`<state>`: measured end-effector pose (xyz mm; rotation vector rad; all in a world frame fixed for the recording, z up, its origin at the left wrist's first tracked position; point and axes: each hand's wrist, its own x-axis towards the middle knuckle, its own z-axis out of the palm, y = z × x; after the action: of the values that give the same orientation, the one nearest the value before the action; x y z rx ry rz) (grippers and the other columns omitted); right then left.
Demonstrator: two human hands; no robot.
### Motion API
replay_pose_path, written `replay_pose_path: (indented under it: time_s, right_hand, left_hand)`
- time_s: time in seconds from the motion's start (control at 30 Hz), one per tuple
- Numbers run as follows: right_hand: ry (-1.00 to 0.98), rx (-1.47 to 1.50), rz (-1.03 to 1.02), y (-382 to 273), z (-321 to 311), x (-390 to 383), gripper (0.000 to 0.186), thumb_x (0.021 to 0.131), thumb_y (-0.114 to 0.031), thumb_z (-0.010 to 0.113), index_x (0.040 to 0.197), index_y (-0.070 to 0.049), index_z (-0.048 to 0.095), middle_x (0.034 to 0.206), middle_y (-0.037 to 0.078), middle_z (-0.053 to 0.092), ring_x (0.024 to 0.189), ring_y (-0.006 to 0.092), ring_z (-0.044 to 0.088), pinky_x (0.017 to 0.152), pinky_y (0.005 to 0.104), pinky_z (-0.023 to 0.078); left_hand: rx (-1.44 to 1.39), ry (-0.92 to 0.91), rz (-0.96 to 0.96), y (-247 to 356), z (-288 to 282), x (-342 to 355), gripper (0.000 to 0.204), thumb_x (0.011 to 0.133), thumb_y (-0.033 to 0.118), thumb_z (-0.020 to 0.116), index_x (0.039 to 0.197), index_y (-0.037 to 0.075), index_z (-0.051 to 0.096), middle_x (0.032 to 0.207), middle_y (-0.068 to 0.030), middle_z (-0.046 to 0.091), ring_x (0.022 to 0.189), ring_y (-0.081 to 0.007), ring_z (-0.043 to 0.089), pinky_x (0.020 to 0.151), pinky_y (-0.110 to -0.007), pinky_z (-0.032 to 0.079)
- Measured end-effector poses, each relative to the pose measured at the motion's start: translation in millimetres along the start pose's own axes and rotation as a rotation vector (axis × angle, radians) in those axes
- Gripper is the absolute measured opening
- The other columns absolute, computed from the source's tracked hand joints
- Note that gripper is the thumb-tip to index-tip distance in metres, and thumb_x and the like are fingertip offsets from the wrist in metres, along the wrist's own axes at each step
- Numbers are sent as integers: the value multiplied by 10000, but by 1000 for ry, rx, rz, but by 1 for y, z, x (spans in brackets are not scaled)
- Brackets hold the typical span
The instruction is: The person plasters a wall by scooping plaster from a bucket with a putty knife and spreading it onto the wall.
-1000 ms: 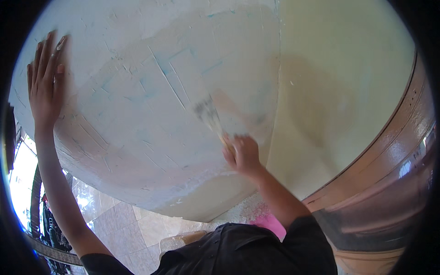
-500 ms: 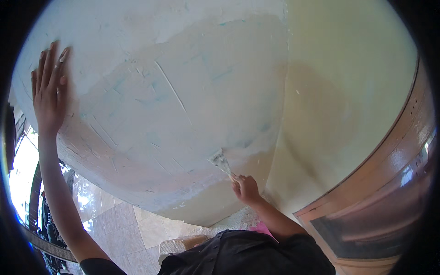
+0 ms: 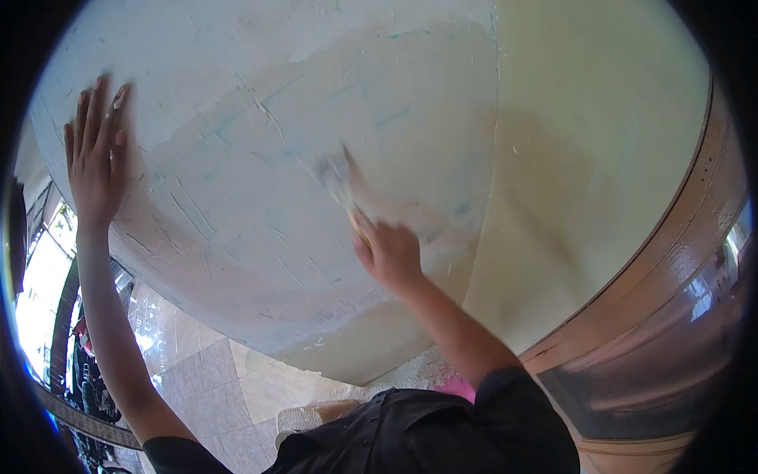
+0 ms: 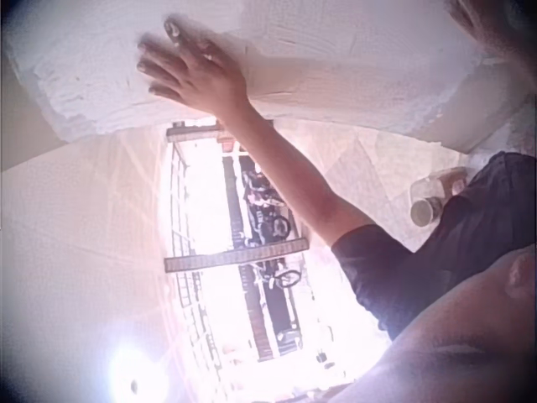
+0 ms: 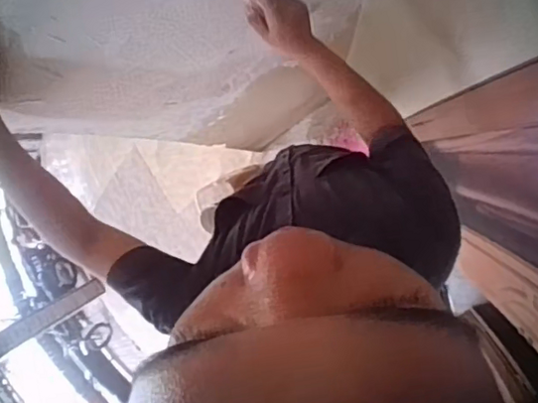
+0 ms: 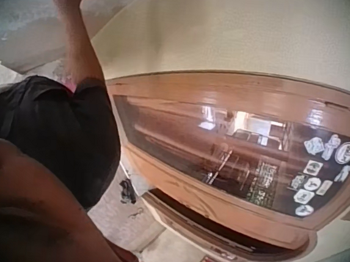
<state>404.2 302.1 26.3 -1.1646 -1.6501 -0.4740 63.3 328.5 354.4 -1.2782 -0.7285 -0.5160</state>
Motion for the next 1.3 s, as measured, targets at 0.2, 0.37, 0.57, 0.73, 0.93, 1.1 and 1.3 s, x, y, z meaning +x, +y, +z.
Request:
replay_pose_path:
  time_s: [0.2,0.37,0.57,0.73,0.93,1.1,1.3]
  right_hand:
    - [-19,144,-24,26,24,-131,377,835,-227,645,1144,-15,599,761,123,603,648,314,573,611,432,429]
    - [214,119,-169,-20,-23,45,362,840,-212,638,1160,-49,591,794,101,623,675,294,568,630,404,419]
    - [94,66,-61,-56,-20,66,414,861,-216,619,1248,-78,565,768,80,603,600,273,557,576,403,411]
    - [-369,47,292,-23,33,-158,383,876,-218,612,1202,-24,561,941,167,657,743,339,612,687,467,473]
    - [2,71,90,-16,20,-165,321,891,-194,591,1166,-31,556,1042,167,637,823,357,586,755,445,448]
    - [60,25,265,-4,8,-67,331,910,-202,568,1185,-19,549,1075,178,639,790,360,577,752,446,452]
    - [-302,2,478,-12,31,-219,345,925,-214,543,1216,-29,539,1094,209,632,848,397,616,761,479,486]
  left_hand:
    - [20,-124,1,-5,-8,-11,569,981,551,148,1437,331,409,1558,38,273,1457,-191,194,1188,-497,112]
    - [-3,-47,-3,-6,4,-18,524,983,532,185,1429,367,405,1556,57,271,1452,-163,199,1197,-471,113]
    - [20,-44,-16,-7,-3,-22,475,997,487,225,1397,371,452,1526,65,335,1434,-169,256,1183,-494,169]
    - [-16,-76,-43,-3,-12,-22,479,1000,479,218,1420,367,421,1551,54,284,1449,-166,212,1191,-490,130]
    - [-53,-70,-25,-6,-10,-26,480,999,483,218,1418,369,421,1550,61,285,1446,-163,220,1192,-488,128]
    - [34,-69,-19,-9,-3,-27,467,997,479,234,1401,372,444,1535,68,317,1439,-167,242,1184,-493,161]
    - [35,-82,-31,-6,-5,-25,486,991,498,215,1416,379,419,1543,58,302,1444,-170,227,1181,-507,154]
